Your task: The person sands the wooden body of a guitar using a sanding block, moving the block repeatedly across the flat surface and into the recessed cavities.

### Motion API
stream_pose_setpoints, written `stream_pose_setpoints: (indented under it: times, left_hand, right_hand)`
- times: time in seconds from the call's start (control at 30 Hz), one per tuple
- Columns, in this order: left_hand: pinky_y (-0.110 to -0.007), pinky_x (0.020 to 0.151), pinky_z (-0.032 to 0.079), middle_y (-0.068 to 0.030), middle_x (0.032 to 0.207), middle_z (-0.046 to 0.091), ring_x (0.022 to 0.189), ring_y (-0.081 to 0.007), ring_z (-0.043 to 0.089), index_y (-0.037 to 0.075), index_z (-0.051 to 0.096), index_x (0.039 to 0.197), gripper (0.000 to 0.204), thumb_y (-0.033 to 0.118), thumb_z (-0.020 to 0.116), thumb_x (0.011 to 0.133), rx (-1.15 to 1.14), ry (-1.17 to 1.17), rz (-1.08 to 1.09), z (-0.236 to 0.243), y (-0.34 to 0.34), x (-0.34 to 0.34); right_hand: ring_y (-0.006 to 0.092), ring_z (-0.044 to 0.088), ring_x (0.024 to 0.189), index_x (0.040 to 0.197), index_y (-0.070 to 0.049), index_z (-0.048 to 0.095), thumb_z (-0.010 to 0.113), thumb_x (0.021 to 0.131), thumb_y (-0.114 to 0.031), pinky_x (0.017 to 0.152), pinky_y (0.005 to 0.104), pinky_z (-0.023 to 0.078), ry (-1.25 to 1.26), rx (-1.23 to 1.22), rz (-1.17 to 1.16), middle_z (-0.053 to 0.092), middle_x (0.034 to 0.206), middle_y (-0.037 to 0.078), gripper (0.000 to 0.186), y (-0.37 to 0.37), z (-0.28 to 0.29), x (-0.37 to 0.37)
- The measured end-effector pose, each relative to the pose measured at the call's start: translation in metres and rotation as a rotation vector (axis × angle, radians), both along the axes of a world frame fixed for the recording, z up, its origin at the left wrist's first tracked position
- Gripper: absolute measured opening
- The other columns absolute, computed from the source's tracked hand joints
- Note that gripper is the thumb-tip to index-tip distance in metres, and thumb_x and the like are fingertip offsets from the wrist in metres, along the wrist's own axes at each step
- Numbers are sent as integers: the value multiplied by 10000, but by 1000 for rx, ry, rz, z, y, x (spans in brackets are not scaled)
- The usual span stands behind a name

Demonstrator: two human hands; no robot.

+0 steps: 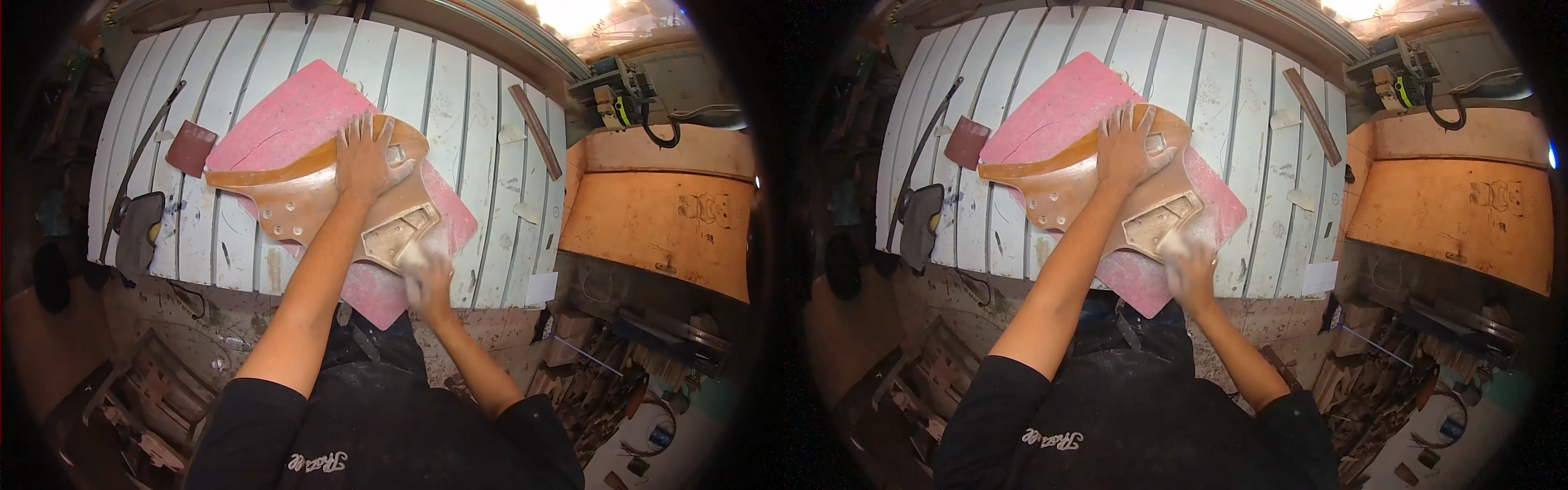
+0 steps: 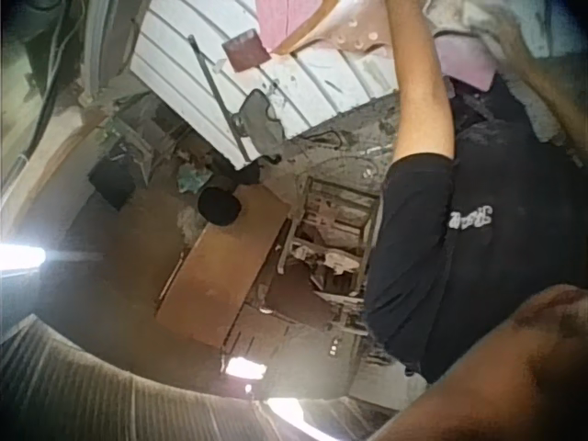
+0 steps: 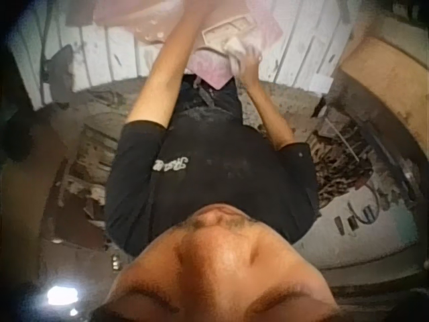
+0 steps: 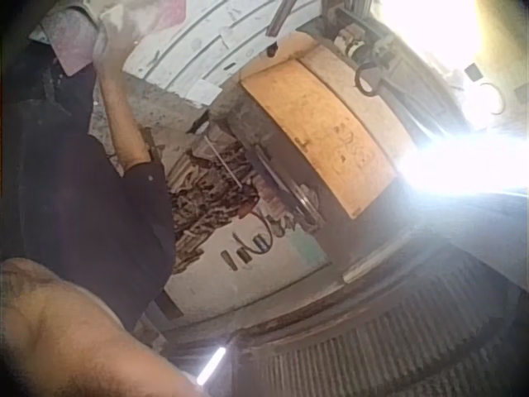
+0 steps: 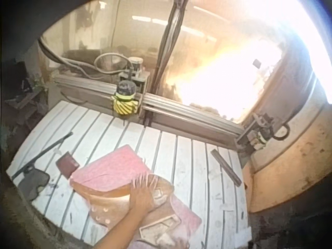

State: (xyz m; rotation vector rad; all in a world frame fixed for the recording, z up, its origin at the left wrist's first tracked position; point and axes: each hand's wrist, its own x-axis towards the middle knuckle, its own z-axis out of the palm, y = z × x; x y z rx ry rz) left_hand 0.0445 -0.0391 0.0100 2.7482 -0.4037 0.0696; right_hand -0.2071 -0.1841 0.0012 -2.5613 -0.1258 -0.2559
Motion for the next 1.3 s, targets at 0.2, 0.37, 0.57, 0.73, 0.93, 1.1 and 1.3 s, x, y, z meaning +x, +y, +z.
stream_pose_setpoints:
  times: [0.2, 0.37, 0.57, 0.73, 0.93, 1.1, 1.3]
  left_hand:
    - [-601, 1286, 226, -221, 1679, 397, 1573, -413, 326, 191, 483, 1621, 944, 689, 702, 850, -26, 12, 14, -1, -1, -5]
    - [-596, 1289, 227, -226, 1683, 390, 1570, -418, 331, 182, 479, 1624, 945, 680, 704, 853, -20, 18, 17, -1, 5, -4]
    - [-595, 1291, 224, -228, 1685, 387, 1566, -418, 339, 185, 471, 1632, 952, 696, 690, 859, -13, 13, 1, 1, 1, -2]
    - [-597, 1288, 230, -228, 1676, 400, 1562, -417, 344, 182, 482, 1622, 948, 692, 703, 855, -19, -2, 11, -2, 1, -4]
    - [-578, 1284, 251, -225, 1652, 434, 1548, -415, 366, 161, 519, 1592, 922, 661, 731, 847, -55, -23, 22, 0, 3, -7]
    - [-562, 1272, 279, -217, 1615, 484, 1530, -389, 400, 114, 596, 1512, 831, 586, 768, 850, -95, -41, 28, -1, 4, -4]
    - [-562, 1266, 281, -202, 1609, 501, 1528, -351, 416, 114, 594, 1514, 799, 564, 745, 873, -169, -35, -82, -22, 29, -15]
  right_hand:
    - [457, 575, 1249, 1149, -67, 748, 736, 922, -143, 1064, 568, 413, -24, -38, -111, 624, 1402, 260, 240, -48, -17, 40]
    - [432, 592, 1254, 1089, -21, 754, 739, 938, -113, 1140, 555, 379, -12, -39, -20, 617, 1425, 274, 177, 3, 8, -9]
    - [408, 587, 1245, 1109, -119, 802, 782, 918, -120, 1137, 491, 389, 28, -39, -177, 650, 1417, 226, 192, -45, -10, 51]
    - [410, 570, 1257, 1099, -112, 773, 742, 917, -129, 1060, 508, 428, -2, -18, 25, 644, 1382, 226, 185, 15, 16, -3]
    - [431, 580, 1201, 1115, -110, 778, 751, 908, -139, 1022, 522, 431, -76, 0, -103, 642, 1355, 230, 211, -36, 1, 61]
    - [407, 590, 1210, 1136, -153, 789, 772, 860, -126, 1034, 532, 430, -41, 24, 105, 639, 1391, 217, 278, -21, -2, 8]
    - [423, 589, 1208, 1125, -119, 778, 801, 852, -118, 1062, 523, 411, -96, 13, -112, 628, 1407, 223, 274, -46, 3, 66]
